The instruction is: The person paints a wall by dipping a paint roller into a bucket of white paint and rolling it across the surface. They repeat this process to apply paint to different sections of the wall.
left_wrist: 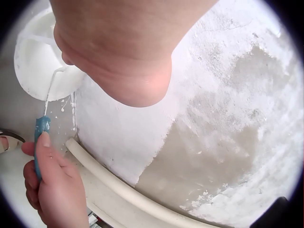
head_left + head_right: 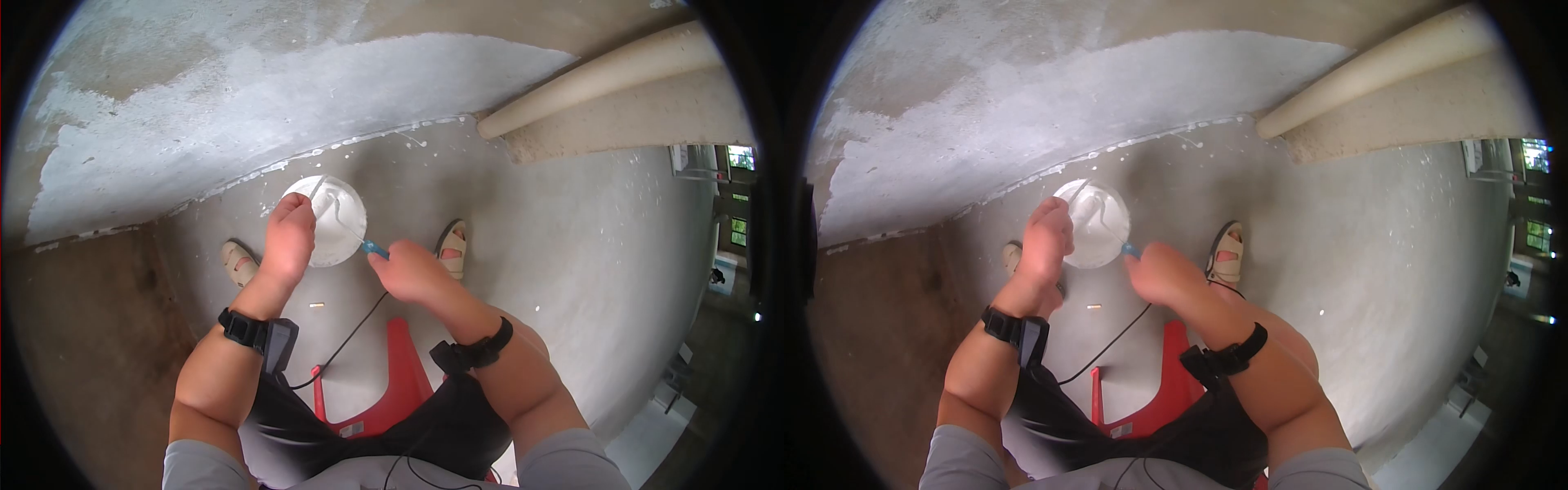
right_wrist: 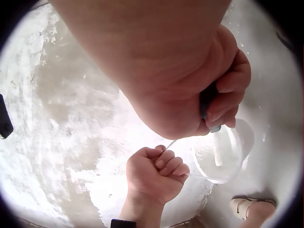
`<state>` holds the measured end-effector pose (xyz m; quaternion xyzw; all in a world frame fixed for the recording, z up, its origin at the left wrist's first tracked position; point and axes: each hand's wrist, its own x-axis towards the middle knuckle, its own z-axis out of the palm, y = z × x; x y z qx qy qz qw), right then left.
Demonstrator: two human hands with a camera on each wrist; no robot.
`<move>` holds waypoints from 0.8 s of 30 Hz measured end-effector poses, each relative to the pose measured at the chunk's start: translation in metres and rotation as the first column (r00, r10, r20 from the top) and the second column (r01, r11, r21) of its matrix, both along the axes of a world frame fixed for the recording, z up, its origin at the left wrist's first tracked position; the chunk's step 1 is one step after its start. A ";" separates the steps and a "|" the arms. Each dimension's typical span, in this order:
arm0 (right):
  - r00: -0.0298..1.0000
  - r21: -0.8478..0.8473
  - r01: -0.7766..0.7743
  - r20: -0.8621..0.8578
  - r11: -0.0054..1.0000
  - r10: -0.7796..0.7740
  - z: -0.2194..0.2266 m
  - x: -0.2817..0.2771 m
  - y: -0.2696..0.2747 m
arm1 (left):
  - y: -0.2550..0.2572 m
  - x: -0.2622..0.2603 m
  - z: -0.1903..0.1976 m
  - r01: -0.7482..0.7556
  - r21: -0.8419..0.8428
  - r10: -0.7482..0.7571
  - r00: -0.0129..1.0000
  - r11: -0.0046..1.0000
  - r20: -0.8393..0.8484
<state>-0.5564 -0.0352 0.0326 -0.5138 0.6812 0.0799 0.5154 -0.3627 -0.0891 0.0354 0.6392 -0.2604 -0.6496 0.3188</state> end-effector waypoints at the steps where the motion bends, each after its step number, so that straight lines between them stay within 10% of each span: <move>1: 1.000 0.001 -0.001 0.001 1.000 0.001 0.002 -0.002 0.000 | 0.000 0.001 -0.002 -0.001 0.001 0.001 1.000 1.000 0.001; 24: 0.988 0.125 -0.142 -0.050 0.982 0.149 0.027 -0.006 -0.010 | -0.001 -0.003 -0.004 0.006 0.017 -0.006 1.000 1.000 -0.029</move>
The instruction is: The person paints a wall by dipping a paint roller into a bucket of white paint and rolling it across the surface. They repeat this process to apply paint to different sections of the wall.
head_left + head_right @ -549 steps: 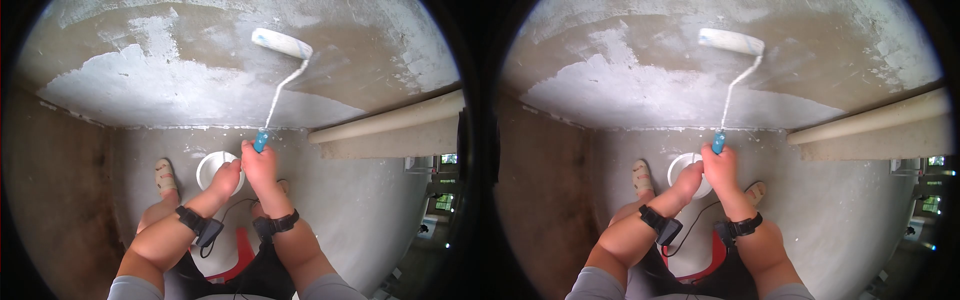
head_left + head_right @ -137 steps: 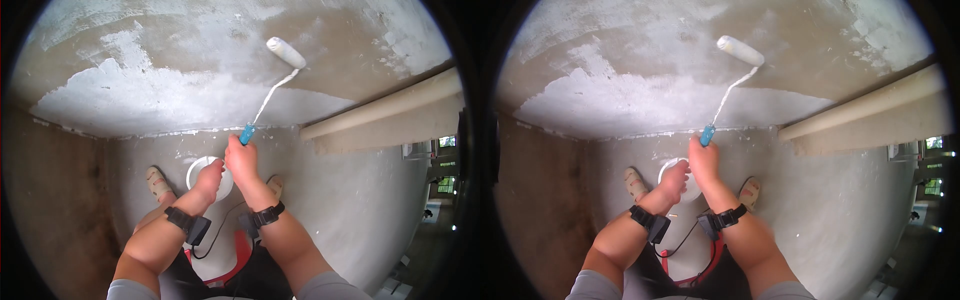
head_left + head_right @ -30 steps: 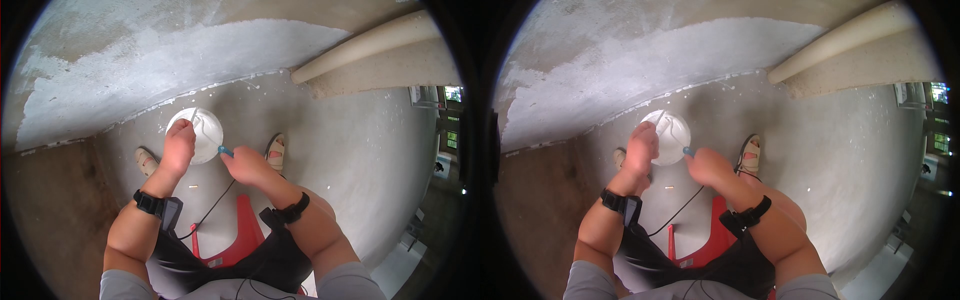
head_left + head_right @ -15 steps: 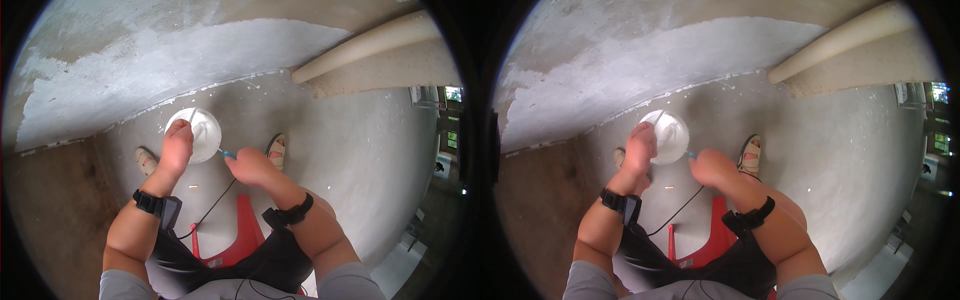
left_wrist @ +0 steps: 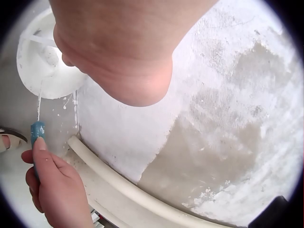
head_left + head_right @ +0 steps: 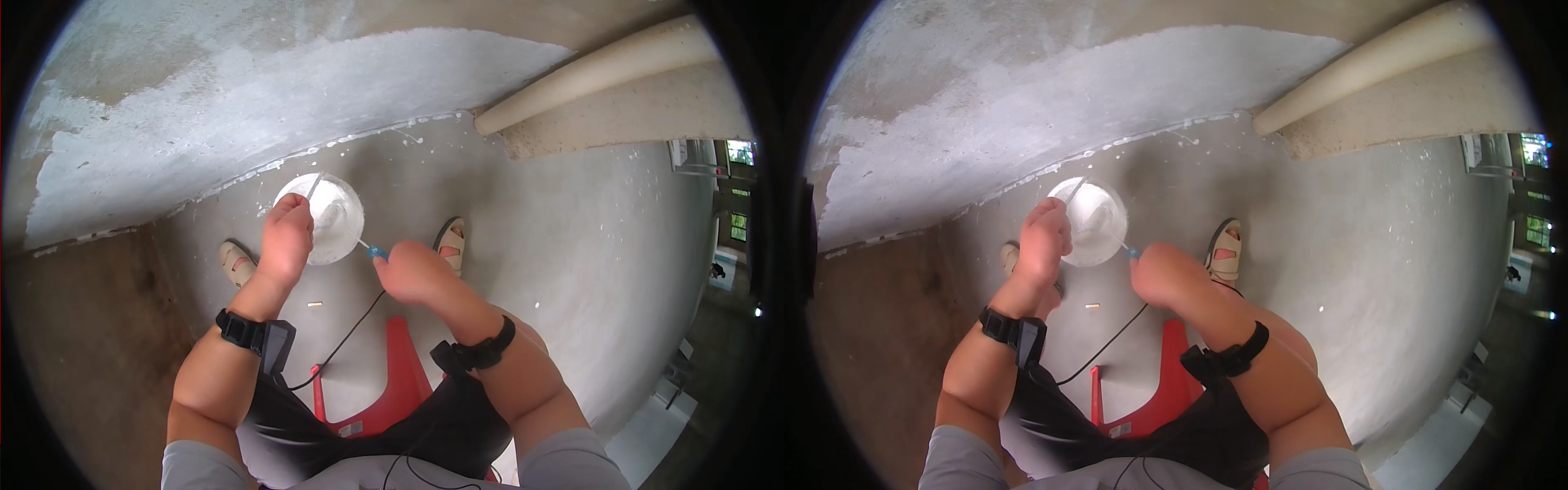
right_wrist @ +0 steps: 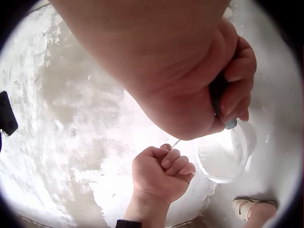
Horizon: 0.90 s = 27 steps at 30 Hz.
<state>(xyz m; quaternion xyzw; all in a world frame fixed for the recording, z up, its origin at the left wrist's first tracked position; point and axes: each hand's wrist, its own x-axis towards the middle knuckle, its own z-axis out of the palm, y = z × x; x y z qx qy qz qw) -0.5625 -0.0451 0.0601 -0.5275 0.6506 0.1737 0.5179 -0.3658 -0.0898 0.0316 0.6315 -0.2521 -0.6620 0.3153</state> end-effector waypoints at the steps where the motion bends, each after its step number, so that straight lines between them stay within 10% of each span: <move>1: 1.000 0.001 0.002 -0.001 1.000 -0.002 -0.006 -0.001 0.003 | 0.000 -0.002 0.001 0.002 0.001 -0.002 1.000 1.000 -0.001; 27: 0.999 -0.044 -0.001 0.046 0.999 0.003 -0.017 -0.004 0.002 | 0.003 -0.011 -0.001 0.031 -0.010 -0.032 0.999 0.999 -0.017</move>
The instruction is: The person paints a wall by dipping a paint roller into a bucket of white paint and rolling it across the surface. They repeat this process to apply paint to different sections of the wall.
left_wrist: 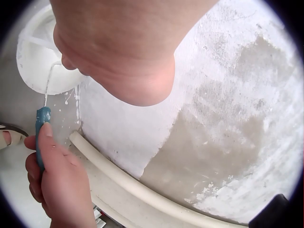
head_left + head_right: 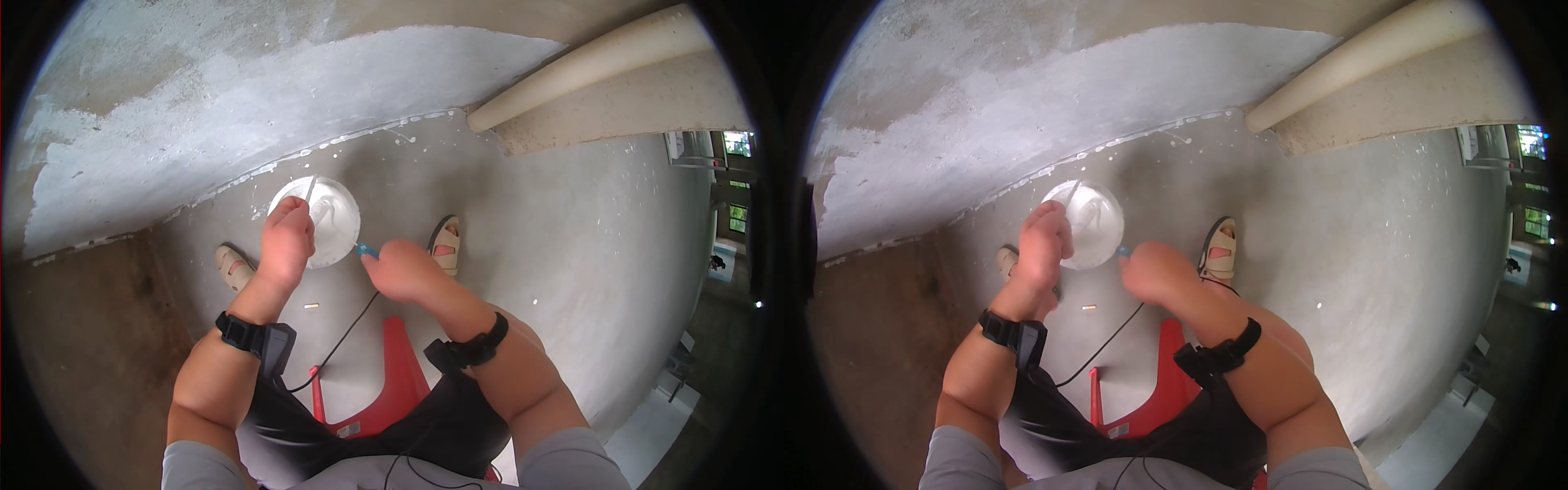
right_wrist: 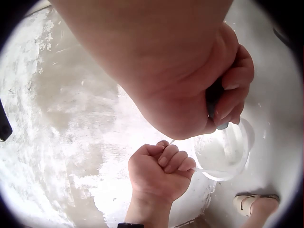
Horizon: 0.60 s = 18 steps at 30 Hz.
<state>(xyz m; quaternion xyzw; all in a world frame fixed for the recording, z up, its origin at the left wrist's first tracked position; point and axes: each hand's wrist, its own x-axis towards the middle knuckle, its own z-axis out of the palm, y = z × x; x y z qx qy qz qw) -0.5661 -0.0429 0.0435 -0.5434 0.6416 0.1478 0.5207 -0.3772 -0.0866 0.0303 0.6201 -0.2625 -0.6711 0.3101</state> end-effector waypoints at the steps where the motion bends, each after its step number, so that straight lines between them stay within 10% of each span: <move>1: 1.000 0.000 0.000 0.000 1.000 0.000 -0.002 0.002 0.001 | 0.000 -0.001 0.002 0.000 0.000 0.000 1.000 1.000 0.000; 18: 0.991 -0.239 0.121 -0.020 0.963 -0.130 -0.004 -0.003 0.016 | -0.014 0.007 -0.008 -0.297 0.072 0.303 0.949 0.952 -0.091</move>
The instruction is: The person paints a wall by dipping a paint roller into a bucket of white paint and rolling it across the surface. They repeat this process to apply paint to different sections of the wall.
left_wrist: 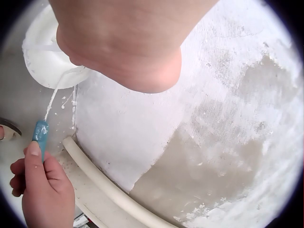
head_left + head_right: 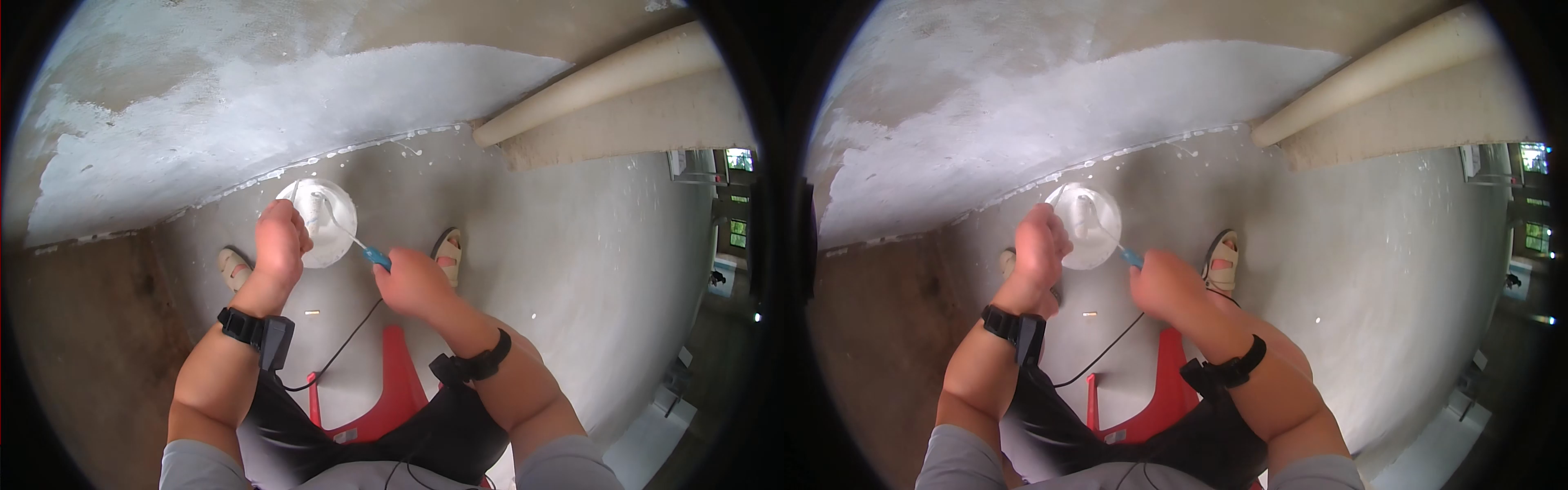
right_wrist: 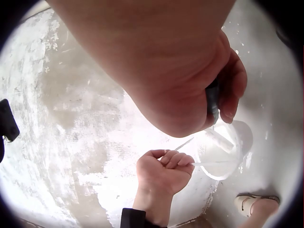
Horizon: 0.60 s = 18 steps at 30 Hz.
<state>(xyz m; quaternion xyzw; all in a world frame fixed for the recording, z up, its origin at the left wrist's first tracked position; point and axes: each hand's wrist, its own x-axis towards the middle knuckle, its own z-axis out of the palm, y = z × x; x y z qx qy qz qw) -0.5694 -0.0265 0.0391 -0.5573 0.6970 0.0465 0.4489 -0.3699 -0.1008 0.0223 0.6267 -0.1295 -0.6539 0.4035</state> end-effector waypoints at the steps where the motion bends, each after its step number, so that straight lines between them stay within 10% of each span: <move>1: 1.000 -0.004 -0.006 0.002 1.000 0.006 0.002 0.000 0.001 | -0.001 0.003 -0.003 -0.006 -0.004 0.006 1.000 1.000 0.002; 18: 0.997 -0.262 0.048 -0.049 0.964 -0.063 0.004 0.001 0.004 | -0.010 0.012 0.004 -0.175 0.062 0.181 0.979 0.983 -0.097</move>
